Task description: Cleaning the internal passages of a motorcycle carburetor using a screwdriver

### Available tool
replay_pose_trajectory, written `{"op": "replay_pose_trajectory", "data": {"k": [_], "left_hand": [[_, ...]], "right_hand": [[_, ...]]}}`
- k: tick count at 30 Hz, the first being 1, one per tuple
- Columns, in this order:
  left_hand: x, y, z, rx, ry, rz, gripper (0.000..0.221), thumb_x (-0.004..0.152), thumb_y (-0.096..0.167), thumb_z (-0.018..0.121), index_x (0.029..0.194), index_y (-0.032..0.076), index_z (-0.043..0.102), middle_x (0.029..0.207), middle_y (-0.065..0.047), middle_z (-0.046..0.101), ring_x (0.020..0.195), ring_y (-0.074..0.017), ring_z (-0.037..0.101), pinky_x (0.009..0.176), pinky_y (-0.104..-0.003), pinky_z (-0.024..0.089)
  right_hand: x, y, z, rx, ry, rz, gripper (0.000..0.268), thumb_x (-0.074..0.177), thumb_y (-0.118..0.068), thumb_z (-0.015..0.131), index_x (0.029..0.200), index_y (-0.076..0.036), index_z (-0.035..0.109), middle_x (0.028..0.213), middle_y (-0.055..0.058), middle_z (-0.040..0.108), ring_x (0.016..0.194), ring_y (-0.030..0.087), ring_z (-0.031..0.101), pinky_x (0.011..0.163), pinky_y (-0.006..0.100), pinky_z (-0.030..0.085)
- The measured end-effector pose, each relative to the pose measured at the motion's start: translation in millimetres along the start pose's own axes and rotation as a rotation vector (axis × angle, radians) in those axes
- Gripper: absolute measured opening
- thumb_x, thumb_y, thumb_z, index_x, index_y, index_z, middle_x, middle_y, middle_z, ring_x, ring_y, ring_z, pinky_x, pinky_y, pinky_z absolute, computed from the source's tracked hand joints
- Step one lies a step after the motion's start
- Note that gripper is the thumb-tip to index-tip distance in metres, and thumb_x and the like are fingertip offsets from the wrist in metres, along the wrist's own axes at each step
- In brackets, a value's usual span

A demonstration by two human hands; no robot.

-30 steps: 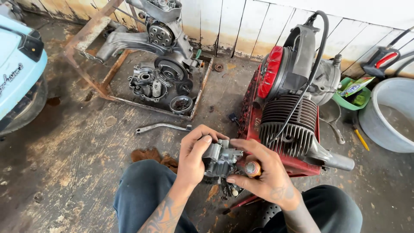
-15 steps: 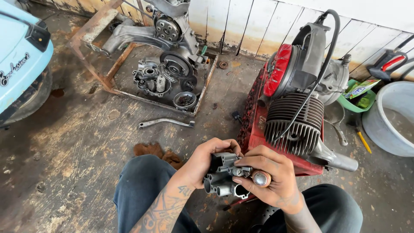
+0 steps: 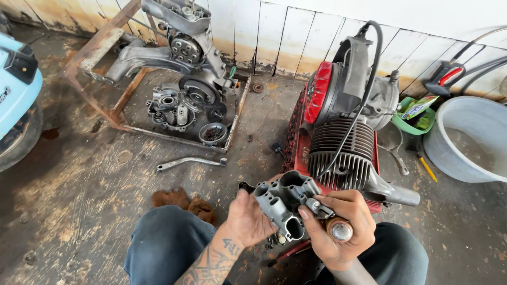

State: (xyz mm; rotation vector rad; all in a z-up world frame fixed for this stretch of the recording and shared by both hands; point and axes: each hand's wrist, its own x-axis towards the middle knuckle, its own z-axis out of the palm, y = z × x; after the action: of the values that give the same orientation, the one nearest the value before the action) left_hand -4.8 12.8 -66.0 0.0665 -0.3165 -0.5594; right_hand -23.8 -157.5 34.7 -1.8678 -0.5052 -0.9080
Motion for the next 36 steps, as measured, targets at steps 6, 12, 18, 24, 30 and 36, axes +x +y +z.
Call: {"op": "replay_pose_trajectory", "data": {"k": [6, 12, 18, 24, 30, 36], "left_hand": [[6, -27, 4, 0.061, 0.044, 0.001, 0.068, 0.073, 0.0, 0.073, 0.138, 0.006, 0.056, 0.132, -0.011, 0.067, 0.123, -0.0246, 0.063, 0.113, -0.043, 0.046], [13, -27, 13, 0.115, 0.107, 0.331, 0.056, 0.087, 0.018, 0.084, 0.134, -0.002, 0.06, 0.126, -0.013, 0.071, 0.116, -0.025, 0.067, 0.106, -0.038, 0.049], [17, 23, 50, 0.241, 0.09, 0.575, 0.045, 0.092, 0.018, 0.075, 0.128, -0.004, 0.06, 0.118, -0.016, 0.071, 0.113, -0.031, 0.066, 0.105, -0.05, 0.048], [1, 68, 55, 0.305, 0.134, 0.73, 0.038, 0.1, 0.016, 0.063, 0.132, -0.003, 0.057, 0.118, -0.015, 0.072, 0.114, -0.0331, 0.068, 0.113, -0.062, 0.044], [-13, 87, 59, 0.392, 0.073, 0.818, 0.048, 0.102, 0.018, 0.067, 0.141, -0.003, 0.051, 0.129, -0.017, 0.066, 0.12, -0.0326, 0.065, 0.11, -0.057, 0.05], [-19, 92, 64, 0.279, 0.051, 0.809, 0.063, 0.101, 0.041, 0.067, 0.143, -0.003, 0.05, 0.132, -0.022, 0.064, 0.122, -0.0359, 0.063, 0.107, -0.055, 0.052]], "right_hand": [[-7, 9, 2, 0.004, 0.138, 0.09, 0.034, 0.065, -0.003, 0.084, 0.091, 0.0, 0.062, 0.09, 0.014, 0.067, 0.07, 0.017, 0.061, 0.07, 0.027, 0.05], [-6, 13, 14, 0.224, -0.01, 0.179, 0.037, 0.067, -0.001, 0.085, 0.098, -0.001, 0.064, 0.096, 0.013, 0.068, 0.077, 0.018, 0.062, 0.074, 0.027, 0.052], [17, 17, 11, 0.552, -0.336, 0.4, 0.027, 0.078, 0.0, 0.065, 0.104, 0.002, 0.063, 0.11, 0.013, 0.057, 0.085, 0.021, 0.059, 0.078, 0.032, 0.049], [35, 27, 2, 0.256, -0.517, 0.443, 0.018, 0.088, -0.01, 0.062, 0.1, 0.002, 0.069, 0.101, 0.008, 0.057, 0.081, 0.017, 0.062, 0.077, 0.029, 0.051], [26, 79, -32, 0.486, -0.441, 0.587, 0.035, 0.082, 0.005, 0.055, 0.116, 0.003, 0.064, 0.096, 0.014, 0.067, 0.067, 0.017, 0.059, 0.059, 0.027, 0.049], [13, 111, -49, 1.21, -0.331, 0.693, 0.028, 0.086, -0.001, 0.073, 0.111, -0.002, 0.059, 0.12, 0.03, 0.059, 0.083, 0.036, 0.073, 0.068, 0.043, 0.066]]}}
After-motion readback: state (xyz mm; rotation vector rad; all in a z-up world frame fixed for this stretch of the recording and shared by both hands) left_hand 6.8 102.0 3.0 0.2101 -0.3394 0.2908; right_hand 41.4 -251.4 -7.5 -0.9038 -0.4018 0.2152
